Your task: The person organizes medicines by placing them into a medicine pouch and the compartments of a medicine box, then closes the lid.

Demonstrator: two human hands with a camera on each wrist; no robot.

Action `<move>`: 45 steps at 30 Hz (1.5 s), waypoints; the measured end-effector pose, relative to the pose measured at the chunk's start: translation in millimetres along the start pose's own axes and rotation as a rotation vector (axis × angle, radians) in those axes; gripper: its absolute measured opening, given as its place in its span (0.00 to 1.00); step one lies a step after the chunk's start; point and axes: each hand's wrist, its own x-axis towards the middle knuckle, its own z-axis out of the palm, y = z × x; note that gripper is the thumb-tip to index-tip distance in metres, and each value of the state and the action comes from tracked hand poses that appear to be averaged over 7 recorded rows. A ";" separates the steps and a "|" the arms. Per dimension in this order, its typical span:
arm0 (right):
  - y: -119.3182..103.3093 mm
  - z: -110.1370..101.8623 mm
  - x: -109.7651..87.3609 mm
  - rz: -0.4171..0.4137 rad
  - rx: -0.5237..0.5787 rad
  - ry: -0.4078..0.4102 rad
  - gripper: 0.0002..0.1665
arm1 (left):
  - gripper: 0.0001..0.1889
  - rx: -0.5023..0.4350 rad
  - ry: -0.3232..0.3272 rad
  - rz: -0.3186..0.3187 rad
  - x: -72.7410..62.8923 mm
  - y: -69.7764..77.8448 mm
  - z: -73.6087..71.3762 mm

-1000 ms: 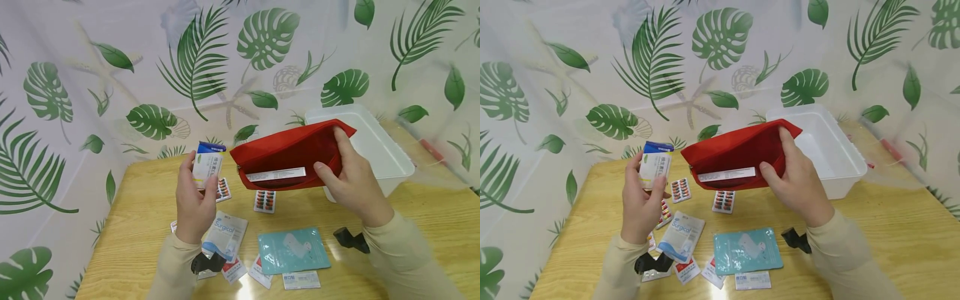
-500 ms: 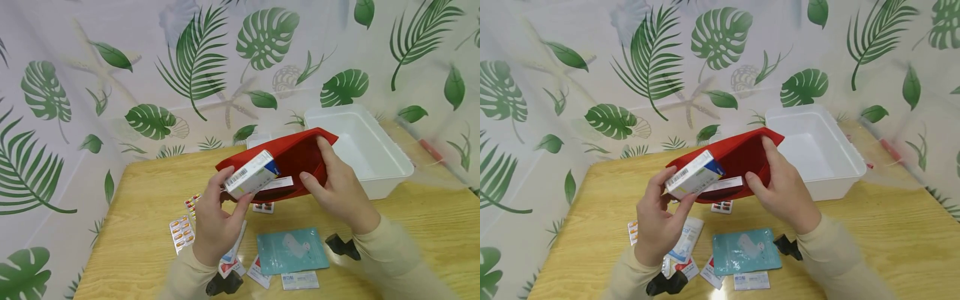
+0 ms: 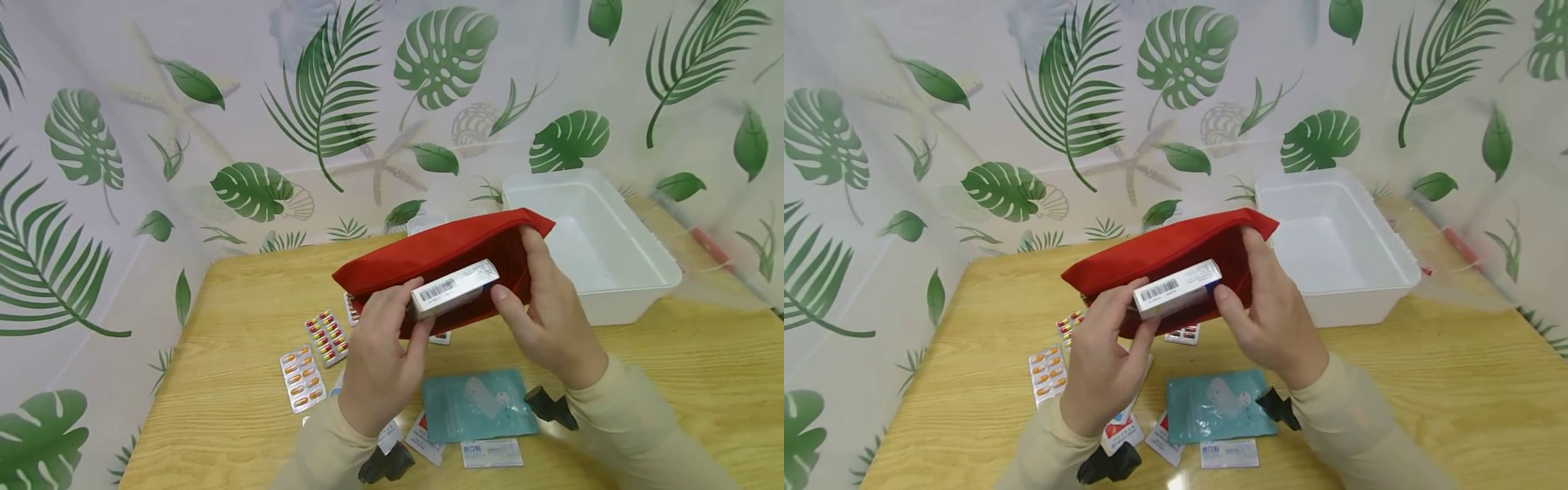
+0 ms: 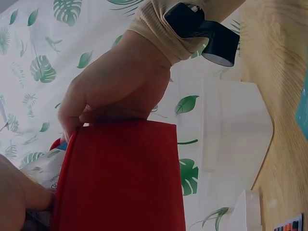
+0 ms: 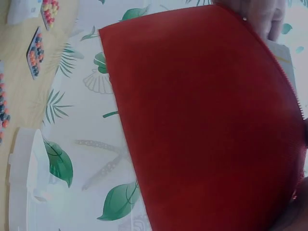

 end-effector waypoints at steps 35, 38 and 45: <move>-11.4 35.1 -7.3 -0.153 -0.009 -0.085 0.39 | 0.17 0.097 -0.246 0.070 -3.9 -8.0 6.9; -10.1 34.7 -6.8 -0.148 0.016 -0.081 0.41 | 0.20 0.139 -0.309 0.050 -2.7 -9.4 0.3; -4.4 25.5 -4.6 -0.060 0.116 -0.046 0.44 | 0.14 0.057 -0.169 0.127 5.0 -9.4 -27.4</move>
